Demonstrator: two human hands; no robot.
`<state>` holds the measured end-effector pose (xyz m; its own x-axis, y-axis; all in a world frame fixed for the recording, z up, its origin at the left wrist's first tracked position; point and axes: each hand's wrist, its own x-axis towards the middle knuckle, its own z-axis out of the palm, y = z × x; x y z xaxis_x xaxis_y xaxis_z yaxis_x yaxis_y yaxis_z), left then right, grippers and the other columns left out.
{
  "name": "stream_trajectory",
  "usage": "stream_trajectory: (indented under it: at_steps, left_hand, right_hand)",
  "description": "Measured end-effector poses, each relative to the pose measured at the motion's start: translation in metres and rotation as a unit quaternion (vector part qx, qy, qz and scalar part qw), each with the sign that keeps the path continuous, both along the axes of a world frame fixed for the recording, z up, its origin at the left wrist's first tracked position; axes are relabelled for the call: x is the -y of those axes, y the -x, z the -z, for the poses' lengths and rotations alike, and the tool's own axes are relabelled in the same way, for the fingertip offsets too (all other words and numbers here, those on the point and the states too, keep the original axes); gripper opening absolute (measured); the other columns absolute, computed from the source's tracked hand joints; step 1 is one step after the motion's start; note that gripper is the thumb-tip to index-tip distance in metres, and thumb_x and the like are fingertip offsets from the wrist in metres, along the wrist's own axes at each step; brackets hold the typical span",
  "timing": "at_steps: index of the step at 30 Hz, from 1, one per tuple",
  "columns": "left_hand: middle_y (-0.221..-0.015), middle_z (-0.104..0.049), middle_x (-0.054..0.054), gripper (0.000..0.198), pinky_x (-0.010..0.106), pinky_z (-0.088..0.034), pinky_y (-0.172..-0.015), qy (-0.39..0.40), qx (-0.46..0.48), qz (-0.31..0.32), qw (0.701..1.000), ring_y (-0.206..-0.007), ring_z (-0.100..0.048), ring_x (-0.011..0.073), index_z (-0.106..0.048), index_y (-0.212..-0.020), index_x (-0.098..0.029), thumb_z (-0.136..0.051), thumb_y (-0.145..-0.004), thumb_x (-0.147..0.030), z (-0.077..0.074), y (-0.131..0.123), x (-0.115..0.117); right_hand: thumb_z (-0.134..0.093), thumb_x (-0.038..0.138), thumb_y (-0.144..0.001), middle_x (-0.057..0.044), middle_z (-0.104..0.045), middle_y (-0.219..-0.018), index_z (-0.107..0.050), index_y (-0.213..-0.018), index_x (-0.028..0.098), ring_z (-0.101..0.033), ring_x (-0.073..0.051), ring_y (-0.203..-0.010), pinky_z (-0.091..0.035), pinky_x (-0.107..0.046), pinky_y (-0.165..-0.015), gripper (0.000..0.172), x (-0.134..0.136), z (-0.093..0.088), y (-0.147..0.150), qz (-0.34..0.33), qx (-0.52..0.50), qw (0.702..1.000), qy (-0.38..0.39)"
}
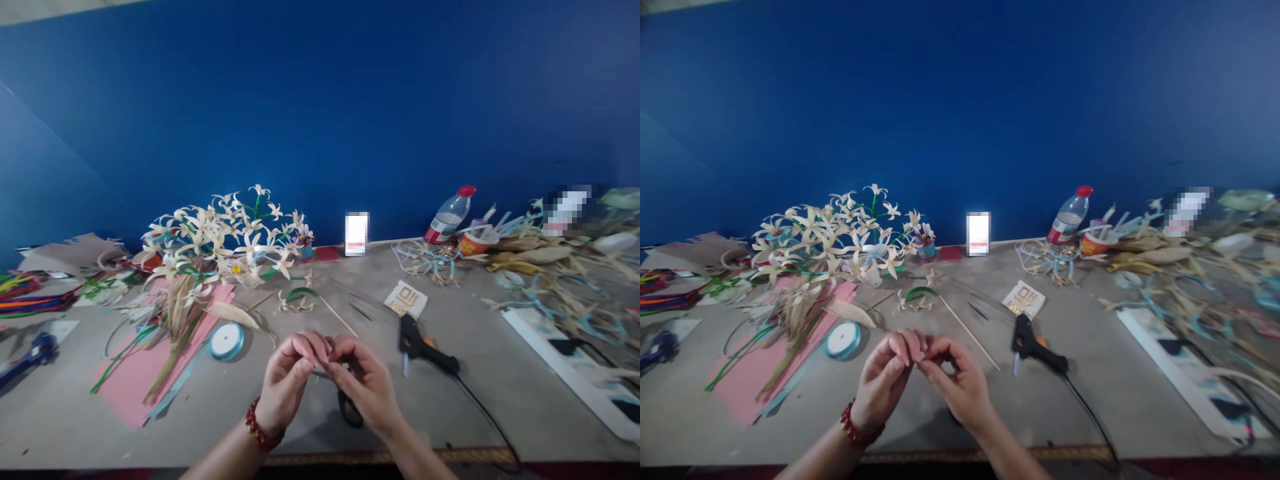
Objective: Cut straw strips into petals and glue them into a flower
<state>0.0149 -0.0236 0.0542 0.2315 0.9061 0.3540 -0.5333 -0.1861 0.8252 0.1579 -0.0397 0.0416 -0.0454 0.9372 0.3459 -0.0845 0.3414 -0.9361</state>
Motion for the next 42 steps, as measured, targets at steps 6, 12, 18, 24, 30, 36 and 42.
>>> stream_trajectory:
  at_steps: [6, 12, 18, 24, 30, 36, 42]
  left_hand:
    - [-0.085, -0.065, 0.006, 0.009, 0.050, -0.035, -0.101, -0.169, -0.205, -0.098, 0.959, -0.089, -0.059, 0.0210, -0.060, -0.087, -0.018, -0.053, -0.092, -0.022, -0.003, 0.015, -0.002]
    - [-0.083, -0.064, 0.005, 0.015, 0.044, -0.038, -0.099, -0.125, -0.260, -0.092, 0.953, -0.084, -0.060, 0.0188, -0.057, -0.086, -0.018, -0.046, -0.095, -0.022, -0.008, 0.014, 0.000]
    - [-0.073, -0.054, 0.003, 0.035, 0.035, -0.044, -0.087, -0.004, -0.246, -0.073, 0.967, -0.077, -0.055, 0.0169, -0.054, -0.073, -0.017, -0.034, -0.100, -0.028, -0.004, 0.010, 0.000]
    - [-0.072, -0.055, 0.001, 0.024, 0.040, -0.040, -0.097, -0.108, -0.278, -0.150, 0.943, -0.072, -0.054, 0.0150, -0.053, -0.075, -0.019, -0.043, -0.096, -0.022, -0.003, 0.015, -0.007]
    - [-0.084, -0.061, 0.003, 0.013, 0.046, -0.034, -0.106, -0.233, -0.377, -0.146, 0.885, -0.088, -0.059, 0.0177, -0.052, -0.089, -0.020, -0.043, -0.093, -0.013, -0.010, 0.016, -0.010]
    - [-0.080, -0.060, 0.003, 0.019, 0.042, -0.036, -0.100, -0.248, -0.424, -0.085, 0.867, -0.082, -0.056, 0.0175, -0.054, -0.082, -0.020, -0.042, -0.096, -0.022, -0.019, 0.013, -0.015]
    - [-0.073, -0.056, 0.002, 0.030, 0.028, -0.040, -0.073, -0.144, -0.447, -0.013, 0.883, -0.074, -0.052, 0.0164, -0.054, -0.077, -0.019, -0.042, -0.097, -0.037, -0.022, 0.011, -0.013]
  right_hand:
    - [-0.051, 0.017, -0.092, -0.004, -0.064, -0.083, -0.056, -0.093, 0.020, -0.059, -0.015, -0.071, -0.044, -0.025, -0.067, 0.007, -0.002, -0.022, -0.015, 0.005, 0.261, 0.954, -0.145]
    - [-0.046, 0.008, -0.088, -0.003, -0.057, -0.069, -0.051, -0.076, 0.021, -0.050, -0.016, -0.062, -0.039, -0.026, -0.061, 0.018, -0.006, -0.025, -0.019, 0.015, 0.348, 0.900, -0.261]
    - [-0.042, 0.015, -0.092, 0.000, -0.052, -0.067, -0.049, -0.074, 0.022, -0.049, -0.014, -0.059, -0.040, -0.026, -0.058, 0.020, 0.001, -0.014, -0.014, -0.013, 0.150, 0.979, -0.137]
    - [-0.041, 0.030, -0.098, 0.000, -0.056, -0.069, -0.052, -0.076, 0.019, -0.046, -0.009, -0.048, -0.037, -0.022, -0.047, 0.027, 0.002, 0.001, -0.004, -0.126, -0.182, 0.970, 0.102]
    - [-0.049, 0.036, -0.094, 0.004, -0.050, -0.059, -0.050, -0.072, 0.019, -0.037, -0.007, -0.039, -0.041, -0.022, -0.047, 0.028, -0.002, 0.006, 0.007, -0.195, -0.336, 0.912, 0.134]
    - [-0.054, 0.041, -0.092, 0.009, -0.037, -0.043, -0.052, -0.071, 0.019, -0.027, -0.006, -0.034, -0.033, -0.017, -0.037, 0.031, -0.001, 0.008, 0.009, -0.191, -0.321, 0.911, 0.175]
    - [-0.056, 0.048, -0.089, 0.013, -0.029, -0.037, -0.051, -0.069, 0.020, -0.019, -0.005, -0.030, -0.023, -0.016, -0.032, 0.034, 0.001, 0.013, 0.007, -0.160, -0.265, 0.929, 0.201]
